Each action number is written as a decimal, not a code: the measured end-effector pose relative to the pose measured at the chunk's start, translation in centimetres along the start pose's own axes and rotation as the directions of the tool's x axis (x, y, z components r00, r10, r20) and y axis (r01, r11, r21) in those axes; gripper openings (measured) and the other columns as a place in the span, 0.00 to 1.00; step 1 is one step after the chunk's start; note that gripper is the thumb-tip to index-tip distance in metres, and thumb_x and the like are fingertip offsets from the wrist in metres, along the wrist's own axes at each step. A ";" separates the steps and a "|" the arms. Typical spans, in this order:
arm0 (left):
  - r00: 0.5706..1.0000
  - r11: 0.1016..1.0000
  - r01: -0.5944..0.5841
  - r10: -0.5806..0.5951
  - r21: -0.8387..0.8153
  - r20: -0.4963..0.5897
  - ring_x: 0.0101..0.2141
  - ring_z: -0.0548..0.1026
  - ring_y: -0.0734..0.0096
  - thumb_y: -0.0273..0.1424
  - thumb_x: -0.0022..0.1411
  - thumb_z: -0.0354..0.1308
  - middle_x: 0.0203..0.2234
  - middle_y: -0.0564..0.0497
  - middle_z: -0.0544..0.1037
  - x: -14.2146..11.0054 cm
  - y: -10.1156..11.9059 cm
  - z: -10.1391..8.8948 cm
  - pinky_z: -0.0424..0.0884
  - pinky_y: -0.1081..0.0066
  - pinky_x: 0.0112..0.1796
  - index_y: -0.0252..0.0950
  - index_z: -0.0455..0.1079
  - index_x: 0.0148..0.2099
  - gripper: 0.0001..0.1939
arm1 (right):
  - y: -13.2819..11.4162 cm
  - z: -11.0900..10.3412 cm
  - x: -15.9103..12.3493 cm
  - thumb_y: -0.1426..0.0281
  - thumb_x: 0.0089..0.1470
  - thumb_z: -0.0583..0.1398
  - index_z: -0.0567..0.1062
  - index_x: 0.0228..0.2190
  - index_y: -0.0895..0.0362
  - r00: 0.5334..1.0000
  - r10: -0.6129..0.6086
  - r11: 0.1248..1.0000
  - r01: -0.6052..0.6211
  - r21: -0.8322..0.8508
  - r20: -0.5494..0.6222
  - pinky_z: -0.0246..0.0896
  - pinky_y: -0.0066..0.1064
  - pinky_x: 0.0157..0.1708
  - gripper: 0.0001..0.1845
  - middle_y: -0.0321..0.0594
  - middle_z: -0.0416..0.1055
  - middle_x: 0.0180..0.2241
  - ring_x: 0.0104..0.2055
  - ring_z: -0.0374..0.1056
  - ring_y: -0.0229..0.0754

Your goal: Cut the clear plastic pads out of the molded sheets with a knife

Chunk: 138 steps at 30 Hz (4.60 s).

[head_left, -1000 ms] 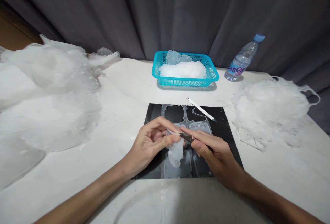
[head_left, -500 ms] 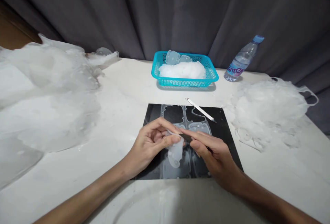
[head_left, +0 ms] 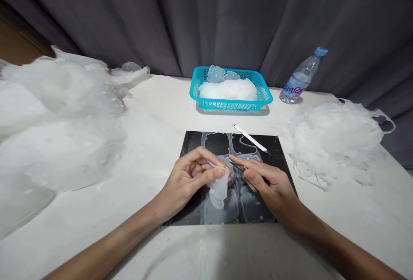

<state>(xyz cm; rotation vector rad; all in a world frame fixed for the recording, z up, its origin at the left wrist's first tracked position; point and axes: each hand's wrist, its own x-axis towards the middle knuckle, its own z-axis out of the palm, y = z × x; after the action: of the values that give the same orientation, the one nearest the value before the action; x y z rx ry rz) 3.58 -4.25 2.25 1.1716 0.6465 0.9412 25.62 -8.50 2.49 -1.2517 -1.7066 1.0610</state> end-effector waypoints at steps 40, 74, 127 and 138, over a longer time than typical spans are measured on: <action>0.965 0.925 0.263 -0.253 0.275 -0.074 0.39 0.79 0.67 0.43 0.67 0.64 0.41 0.49 0.84 1.2 -0.2 -0.7 0.72 0.73 0.41 0.37 0.79 0.49 0.16 | 2.5 -0.3 2.0 0.64 0.66 0.60 0.74 0.58 0.53 0.998 -0.062 0.997 0.061 0.051 0.016 0.62 0.32 0.38 0.21 0.38 0.78 0.39 0.39 0.69 0.40; 0.983 0.861 0.167 -0.180 0.481 -0.018 0.34 0.78 0.66 0.45 0.73 0.53 0.28 0.56 0.77 0.6 -0.6 -1.0 0.72 0.67 0.41 0.41 0.69 0.50 0.15 | 3.4 -0.6 3.6 0.58 0.66 0.60 0.78 0.49 0.54 0.995 0.024 0.984 -0.041 0.174 0.101 0.57 0.32 0.36 0.17 0.33 0.71 0.28 0.33 0.67 0.40; 0.950 0.104 -0.310 0.011 0.945 0.311 0.48 0.71 0.53 0.46 0.73 0.52 0.51 0.46 0.73 0.6 -0.2 -1.9 0.68 0.53 0.51 0.42 0.66 0.62 0.22 | 4.5 -8.4 9.2 0.74 0.48 0.70 0.74 0.29 0.57 0.970 0.221 0.901 -0.164 -0.401 0.102 0.59 0.26 0.26 0.09 0.32 0.74 0.23 0.26 0.70 0.37; 0.926 0.286 -0.326 -0.097 0.901 0.365 0.71 0.54 0.48 0.56 0.67 0.55 0.74 0.45 0.55 2.7 -1.1 -0.4 0.48 0.46 0.69 0.46 0.53 0.75 0.41 | 3.9 -9.7 4.6 0.69 0.51 0.68 0.71 0.23 0.55 0.951 0.293 0.909 -0.244 -0.337 0.101 0.56 0.28 0.20 0.12 0.33 0.70 0.19 0.21 0.65 0.37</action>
<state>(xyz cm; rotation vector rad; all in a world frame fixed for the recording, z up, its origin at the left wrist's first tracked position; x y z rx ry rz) 4.86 -1.82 1.20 2.4838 0.8585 0.3109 34.67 -1.57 2.91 -1.6921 -1.9161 1.0857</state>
